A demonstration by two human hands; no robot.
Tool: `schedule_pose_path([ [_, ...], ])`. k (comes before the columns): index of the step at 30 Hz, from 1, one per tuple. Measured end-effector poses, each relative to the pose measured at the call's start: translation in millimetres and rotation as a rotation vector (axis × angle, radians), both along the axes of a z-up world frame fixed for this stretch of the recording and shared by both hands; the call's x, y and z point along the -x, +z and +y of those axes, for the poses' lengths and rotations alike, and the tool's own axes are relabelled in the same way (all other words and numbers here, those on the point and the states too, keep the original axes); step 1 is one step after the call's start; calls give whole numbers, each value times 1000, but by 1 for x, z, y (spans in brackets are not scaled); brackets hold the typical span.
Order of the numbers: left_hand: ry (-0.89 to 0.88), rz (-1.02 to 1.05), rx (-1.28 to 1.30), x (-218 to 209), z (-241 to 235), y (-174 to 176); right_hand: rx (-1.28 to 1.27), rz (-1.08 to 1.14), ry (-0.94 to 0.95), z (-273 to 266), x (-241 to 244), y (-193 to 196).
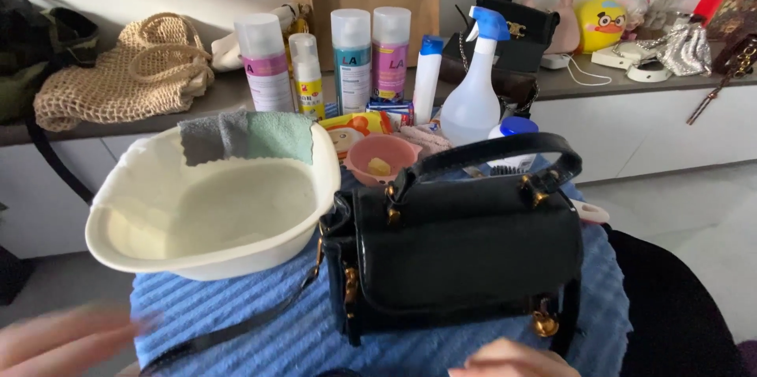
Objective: Cleaning and maintaining a black leather handbag using a cloth, cleaning solution, and a sponge.
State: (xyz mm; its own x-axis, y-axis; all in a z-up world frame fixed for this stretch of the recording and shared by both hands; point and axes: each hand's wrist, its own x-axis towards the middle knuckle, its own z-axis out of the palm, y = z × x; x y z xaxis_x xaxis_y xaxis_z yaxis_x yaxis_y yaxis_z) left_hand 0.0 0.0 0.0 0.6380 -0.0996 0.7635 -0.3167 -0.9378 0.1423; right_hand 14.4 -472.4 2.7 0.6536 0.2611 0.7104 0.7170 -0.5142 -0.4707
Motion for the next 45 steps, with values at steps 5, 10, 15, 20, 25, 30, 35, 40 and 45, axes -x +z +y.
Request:
schedule_pose_path([
  [5, -301, 80, 106, 4, -204, 116, 119, 261, 84, -55, -6, -17],
  [10, -167, 275, 156, 3, -210, 95, -515, -19, -435, -44, -12, -11],
  [15, 19, 449, 183, -3, -199, 50, -381, 343, -227, -85, -54, 9],
  [20, -96, 599, 194, -19, -195, 46, -143, 705, -223, -84, -74, 33],
  [25, -256, 421, 107, -22, -199, 30, -159, 908, -243, -79, -84, 30],
  [30, -199, 659, 200, -26, -197, 27, -133, 1012, -292, -78, -87, 38],
  [35, -223, 792, 71, -36, -197, 7, -196, 1026, -258, -78, -90, 35],
  [40, -415, 477, 103, -32, -210, 3, -418, 970, -160, -82, -95, 22],
  [45, -419, 383, 82, -27, -222, -10, -408, 964, -209, -90, -100, 14],
])
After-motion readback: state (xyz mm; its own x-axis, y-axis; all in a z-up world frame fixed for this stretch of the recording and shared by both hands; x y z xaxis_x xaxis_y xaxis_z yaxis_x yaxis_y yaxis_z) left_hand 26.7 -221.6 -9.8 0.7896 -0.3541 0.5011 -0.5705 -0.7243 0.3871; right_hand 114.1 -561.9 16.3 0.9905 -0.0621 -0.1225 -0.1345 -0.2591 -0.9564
